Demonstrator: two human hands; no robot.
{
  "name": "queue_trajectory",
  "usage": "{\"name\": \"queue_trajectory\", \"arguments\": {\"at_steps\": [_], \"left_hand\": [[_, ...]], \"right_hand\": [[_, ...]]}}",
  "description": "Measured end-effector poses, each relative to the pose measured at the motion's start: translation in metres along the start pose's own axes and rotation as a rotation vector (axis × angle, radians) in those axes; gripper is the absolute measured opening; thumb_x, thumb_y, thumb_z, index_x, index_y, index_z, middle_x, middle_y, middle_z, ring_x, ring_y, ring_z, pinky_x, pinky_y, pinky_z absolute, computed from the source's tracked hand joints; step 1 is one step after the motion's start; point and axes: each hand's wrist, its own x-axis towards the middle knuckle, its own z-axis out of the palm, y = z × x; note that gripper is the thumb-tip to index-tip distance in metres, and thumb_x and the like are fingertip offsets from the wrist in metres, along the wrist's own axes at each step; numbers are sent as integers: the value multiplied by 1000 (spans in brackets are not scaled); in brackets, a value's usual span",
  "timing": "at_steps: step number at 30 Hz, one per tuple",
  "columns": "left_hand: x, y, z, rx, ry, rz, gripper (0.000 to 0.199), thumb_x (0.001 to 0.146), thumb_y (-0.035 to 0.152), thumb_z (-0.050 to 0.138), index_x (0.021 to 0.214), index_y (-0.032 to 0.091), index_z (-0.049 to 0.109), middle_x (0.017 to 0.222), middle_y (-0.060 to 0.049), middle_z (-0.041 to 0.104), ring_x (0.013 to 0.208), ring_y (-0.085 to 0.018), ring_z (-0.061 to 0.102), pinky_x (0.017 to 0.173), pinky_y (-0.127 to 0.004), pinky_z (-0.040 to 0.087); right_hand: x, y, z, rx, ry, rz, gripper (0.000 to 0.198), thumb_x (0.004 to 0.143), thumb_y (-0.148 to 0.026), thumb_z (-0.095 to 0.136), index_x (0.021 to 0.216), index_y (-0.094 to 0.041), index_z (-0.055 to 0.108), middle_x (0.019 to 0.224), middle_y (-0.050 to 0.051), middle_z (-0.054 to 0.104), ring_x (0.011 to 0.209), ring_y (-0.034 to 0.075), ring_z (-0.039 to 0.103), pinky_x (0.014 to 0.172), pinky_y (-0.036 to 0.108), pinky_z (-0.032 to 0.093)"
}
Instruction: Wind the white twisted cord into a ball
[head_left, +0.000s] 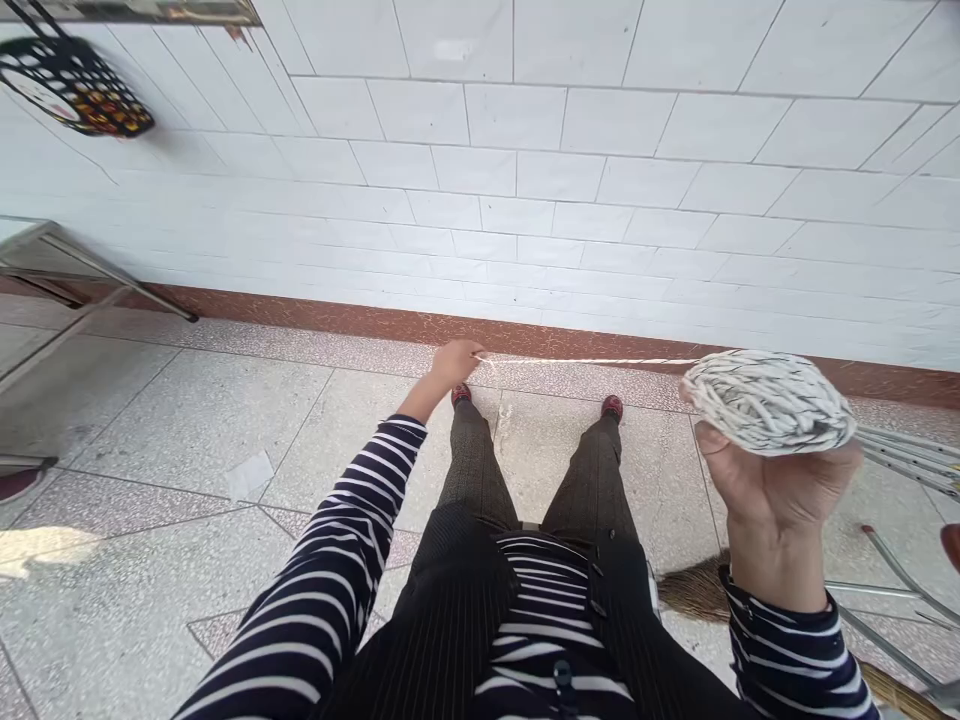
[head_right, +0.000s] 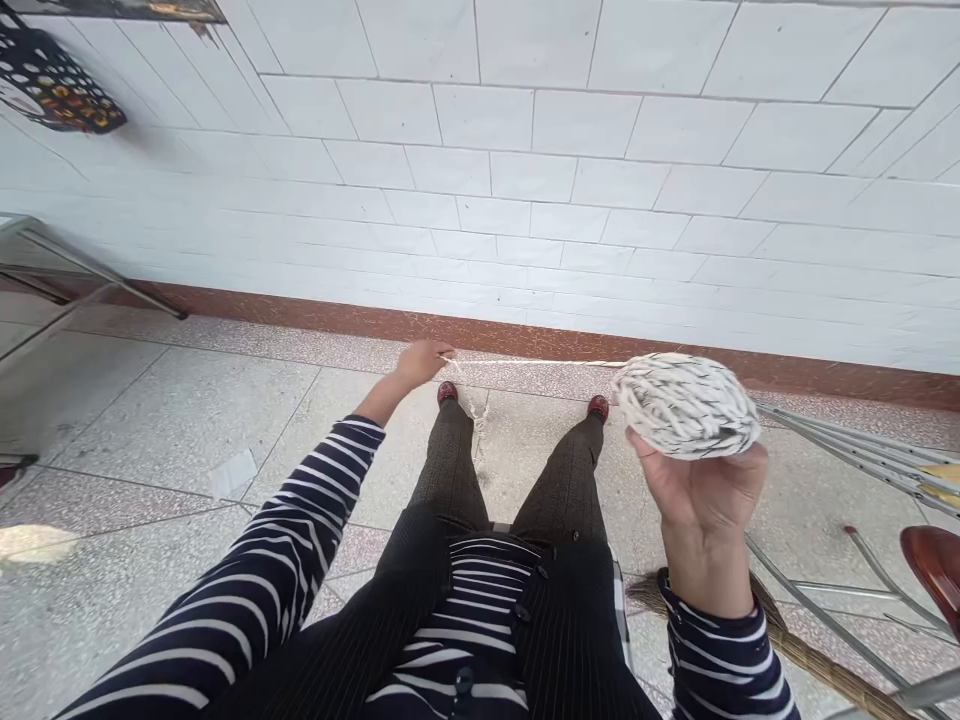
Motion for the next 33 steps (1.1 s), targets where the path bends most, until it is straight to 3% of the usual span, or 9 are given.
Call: {"name": "queue_trajectory", "arguments": {"at_steps": [3,7,10,13,16,21,24,29,33], "left_hand": [[-4,-12,-9,-238,107,-148,37,91,49,63,96,15,76,90,-13,75,85,-27,70,68,-30,49],[-18,-1,-12,-927,20,-209,47,93,53,61,111,10,67,87,-15,74,68,-20,70,58,-27,50],[-29,12,-12,-1256,-117,-89,41,92,38,68,122,12,61,94,-14,75,75,-19,72,59,-26,53],[-36,17,-14,-1428,-230,82,39,88,21,71,124,14,61,110,-14,73,93,-19,73,71,-26,58],[-42,17,-18,-1507,-260,143,40,82,16,75,121,13,63,114,-13,72,100,-20,72,84,-30,59],[-51,29,-19,-1578,21,187,30,84,32,77,106,14,66,99,-9,75,90,-18,73,81,-28,59],[-49,37,-9,-1414,66,201,35,82,39,77,103,13,68,94,-10,75,89,-21,73,79,-32,59],[-35,25,12,-1140,228,144,30,86,36,70,106,14,70,99,-9,75,94,-23,72,79,-32,57],[-27,9,32,-1286,354,-20,24,96,21,56,118,15,63,103,-8,73,96,-18,70,81,-30,57]], "right_hand": [[10,-6,-16,-17,40,-31,49,60,-26,76,109,-22,70,108,5,74,99,24,71,61,30,66],[18,2,-32,-58,143,-37,50,57,-22,70,107,-18,69,107,7,71,98,24,69,59,29,65],[21,6,-38,-77,188,-36,49,57,-22,66,106,-18,69,111,8,69,101,25,68,59,29,65],[30,0,-45,-86,214,-71,49,58,-21,63,107,-20,68,115,7,67,102,25,67,57,29,65],[42,-8,-55,-54,275,-119,44,64,-23,60,107,-21,68,118,5,65,103,24,67,57,26,65],[51,0,-67,-39,422,-67,39,66,-17,59,103,-22,65,121,6,64,106,24,67,56,24,65],[49,9,-61,-25,444,13,46,62,-16,59,107,-20,64,123,8,62,102,24,67,54,27,65],[45,-8,-33,-56,297,-75,42,63,-20,60,104,-25,67,127,2,62,111,25,65,54,27,66],[39,-27,3,-207,162,-126,31,66,-25,59,93,-37,69,125,-4,65,126,28,58,49,30,65]]}}
